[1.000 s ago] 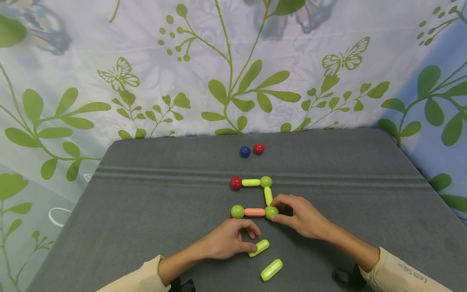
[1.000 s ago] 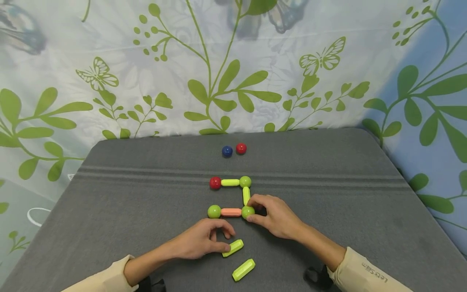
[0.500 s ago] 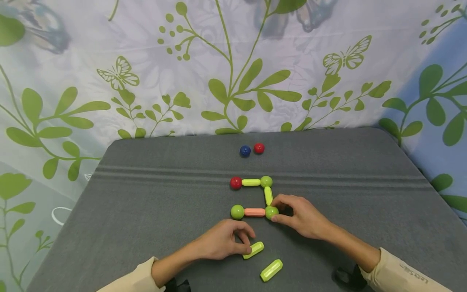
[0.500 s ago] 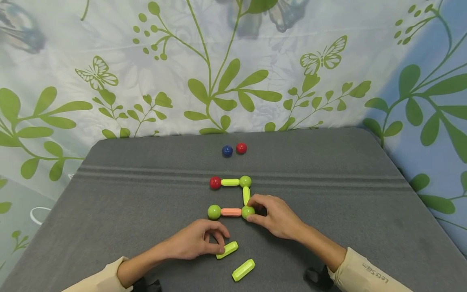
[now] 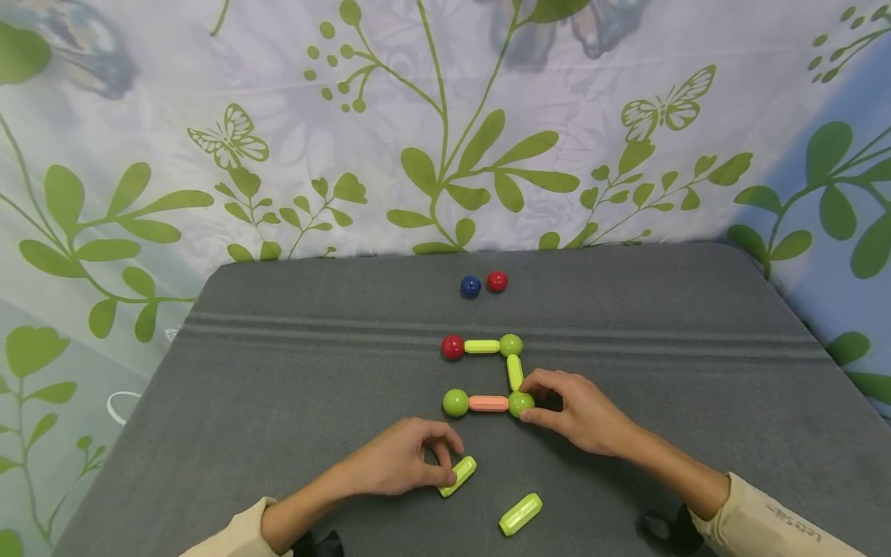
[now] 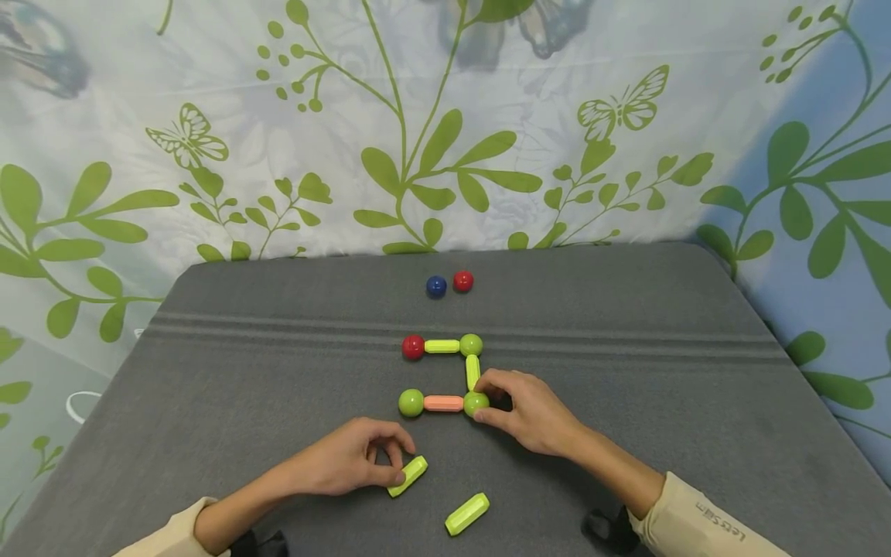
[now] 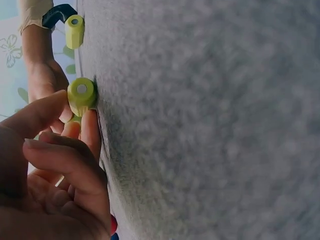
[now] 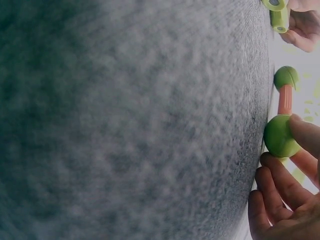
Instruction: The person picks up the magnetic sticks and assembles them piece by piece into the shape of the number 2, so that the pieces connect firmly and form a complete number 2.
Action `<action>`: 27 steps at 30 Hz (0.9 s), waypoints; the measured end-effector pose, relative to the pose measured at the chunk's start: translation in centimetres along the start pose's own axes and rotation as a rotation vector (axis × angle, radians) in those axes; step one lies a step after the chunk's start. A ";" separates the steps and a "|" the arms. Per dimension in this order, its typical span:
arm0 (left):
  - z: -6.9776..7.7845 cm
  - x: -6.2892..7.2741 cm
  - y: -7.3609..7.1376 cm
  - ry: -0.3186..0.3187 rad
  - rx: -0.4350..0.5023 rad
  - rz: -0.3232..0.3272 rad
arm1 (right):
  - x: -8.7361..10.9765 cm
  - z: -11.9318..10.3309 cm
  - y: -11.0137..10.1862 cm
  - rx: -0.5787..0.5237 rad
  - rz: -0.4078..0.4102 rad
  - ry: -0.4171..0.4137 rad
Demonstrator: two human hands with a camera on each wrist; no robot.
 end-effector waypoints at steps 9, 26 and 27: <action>0.3 0.3 0.0 0.014 -0.093 0.022 | 0.0 0.1 0.1 -0.006 -0.001 -0.003; -0.3 0.6 -1.9 -0.010 -0.032 0.134 | -0.1 -0.1 0.0 0.000 0.002 -0.003; -0.4 0.6 -2.1 -0.014 -0.025 0.145 | -0.1 -0.1 0.0 -0.001 0.002 -0.004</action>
Point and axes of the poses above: each hand's wrist, its own x-axis away from the middle knuckle, its own y-axis out of the palm, z = x × y, the point moved 4 cm from there along -x, towards the middle knuckle, and after that the axes turned 13 degrees about -y, right-handed, at the moved point
